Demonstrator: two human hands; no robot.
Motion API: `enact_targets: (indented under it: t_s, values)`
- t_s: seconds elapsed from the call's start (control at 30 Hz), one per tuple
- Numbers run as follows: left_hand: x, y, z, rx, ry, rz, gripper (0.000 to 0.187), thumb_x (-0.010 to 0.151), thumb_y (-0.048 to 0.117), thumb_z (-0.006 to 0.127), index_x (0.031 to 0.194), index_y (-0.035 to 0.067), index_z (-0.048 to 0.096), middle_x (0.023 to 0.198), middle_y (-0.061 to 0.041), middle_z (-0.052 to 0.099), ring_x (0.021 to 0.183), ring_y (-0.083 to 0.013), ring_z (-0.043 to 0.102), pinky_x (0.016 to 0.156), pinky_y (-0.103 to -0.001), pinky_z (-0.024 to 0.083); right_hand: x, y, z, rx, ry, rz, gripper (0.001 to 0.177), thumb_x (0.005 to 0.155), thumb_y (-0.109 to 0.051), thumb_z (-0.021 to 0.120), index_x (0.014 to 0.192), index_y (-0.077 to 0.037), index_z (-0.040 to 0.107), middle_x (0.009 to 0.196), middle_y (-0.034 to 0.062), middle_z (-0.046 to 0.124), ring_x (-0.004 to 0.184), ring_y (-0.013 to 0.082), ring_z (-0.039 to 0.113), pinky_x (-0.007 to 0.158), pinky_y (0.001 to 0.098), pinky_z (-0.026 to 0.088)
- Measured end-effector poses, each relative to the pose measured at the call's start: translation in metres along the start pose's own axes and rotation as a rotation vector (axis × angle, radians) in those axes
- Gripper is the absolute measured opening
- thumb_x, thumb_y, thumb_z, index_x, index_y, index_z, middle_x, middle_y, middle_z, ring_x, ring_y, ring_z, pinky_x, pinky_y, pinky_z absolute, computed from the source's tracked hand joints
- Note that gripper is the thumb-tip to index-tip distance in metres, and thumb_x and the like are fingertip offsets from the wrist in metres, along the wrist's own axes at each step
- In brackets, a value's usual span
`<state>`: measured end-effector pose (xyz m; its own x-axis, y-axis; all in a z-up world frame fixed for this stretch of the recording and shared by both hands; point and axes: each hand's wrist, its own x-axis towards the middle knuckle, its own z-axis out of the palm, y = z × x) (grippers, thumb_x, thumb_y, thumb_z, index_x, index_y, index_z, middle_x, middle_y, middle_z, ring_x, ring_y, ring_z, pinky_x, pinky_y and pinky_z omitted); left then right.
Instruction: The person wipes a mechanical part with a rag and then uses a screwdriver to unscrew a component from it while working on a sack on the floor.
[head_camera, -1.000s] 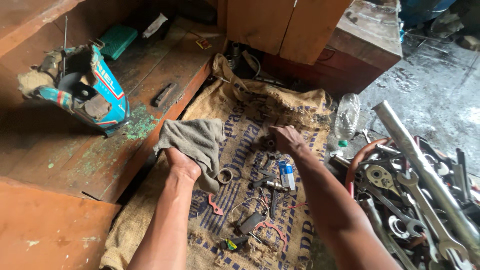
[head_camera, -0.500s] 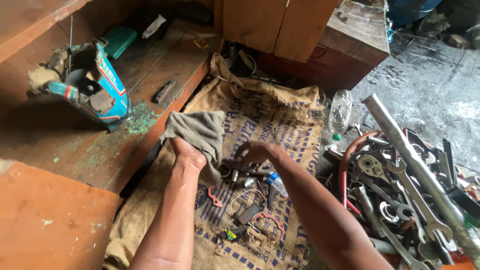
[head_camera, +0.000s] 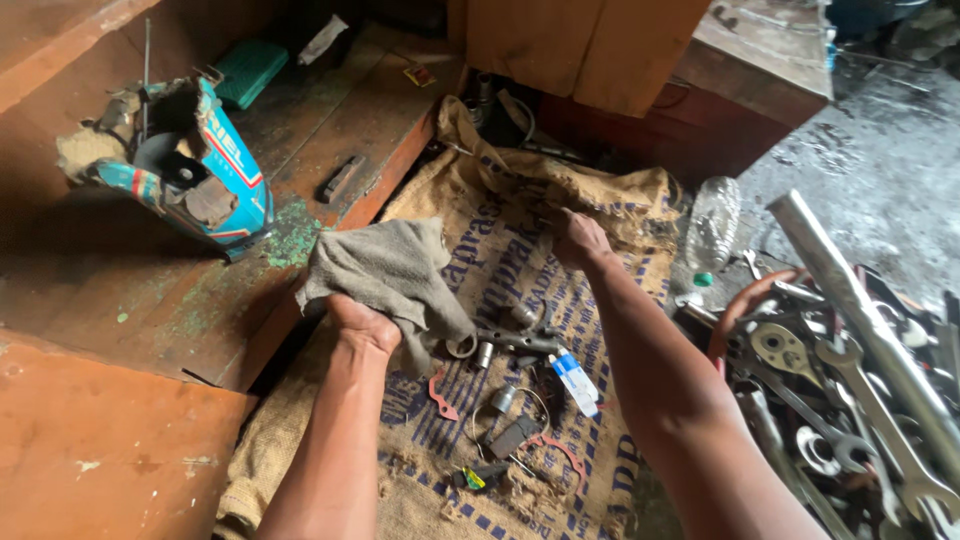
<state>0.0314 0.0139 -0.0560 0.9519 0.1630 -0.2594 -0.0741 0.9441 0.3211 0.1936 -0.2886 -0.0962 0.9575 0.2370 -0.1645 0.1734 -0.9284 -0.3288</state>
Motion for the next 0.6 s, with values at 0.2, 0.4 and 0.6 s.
enact_targets:
  t_s: [0.2, 0.4, 0.6]
  values:
    - [0.001, 0.010, -0.007, 0.024, 0.019, 0.010, 0.034, 0.104, 0.029, 0.045, 0.112, 0.000, 0.062, 0.099, -0.013, 0.069, 0.083, -0.0245, 0.066, 0.072, -0.038, 0.058, 0.050, 0.005, 0.028, -0.054, -0.065, 0.001, 0.036, 0.081, -0.018, 0.079, 0.116, -0.011, 0.070, 0.110, 0.0205, 0.072, 0.102, 0.0368, 0.070, 0.085, 0.0421, 0.057]
    - [0.001, 0.014, -0.019, 0.043, 0.042, 0.009, 0.032, 0.105, 0.025, 0.044, 0.111, -0.001, 0.062, 0.096, -0.014, 0.068, 0.080, -0.0243, 0.066, 0.069, -0.038, 0.058, 0.077, 0.036, 0.084, -0.134, 0.110, 0.110, 0.007, 0.086, -0.005, 0.068, 0.092, -0.002, 0.070, 0.090, 0.0249, 0.073, 0.082, 0.0350, 0.073, 0.063, 0.0389, 0.059]
    - [0.002, 0.001, -0.003, 0.052, -0.001, -0.037, 0.029, 0.105, 0.020, 0.044, 0.111, -0.003, 0.061, 0.094, -0.015, 0.067, 0.077, -0.0240, 0.066, 0.065, -0.037, 0.058, 0.046, 0.022, 0.045, 0.601, -0.152, 0.416, 0.021, 0.093, -0.013, 0.065, 0.101, 0.006, 0.070, 0.073, 0.0073, 0.065, 0.055, 0.0115, 0.056, 0.044, 0.0250, 0.047]
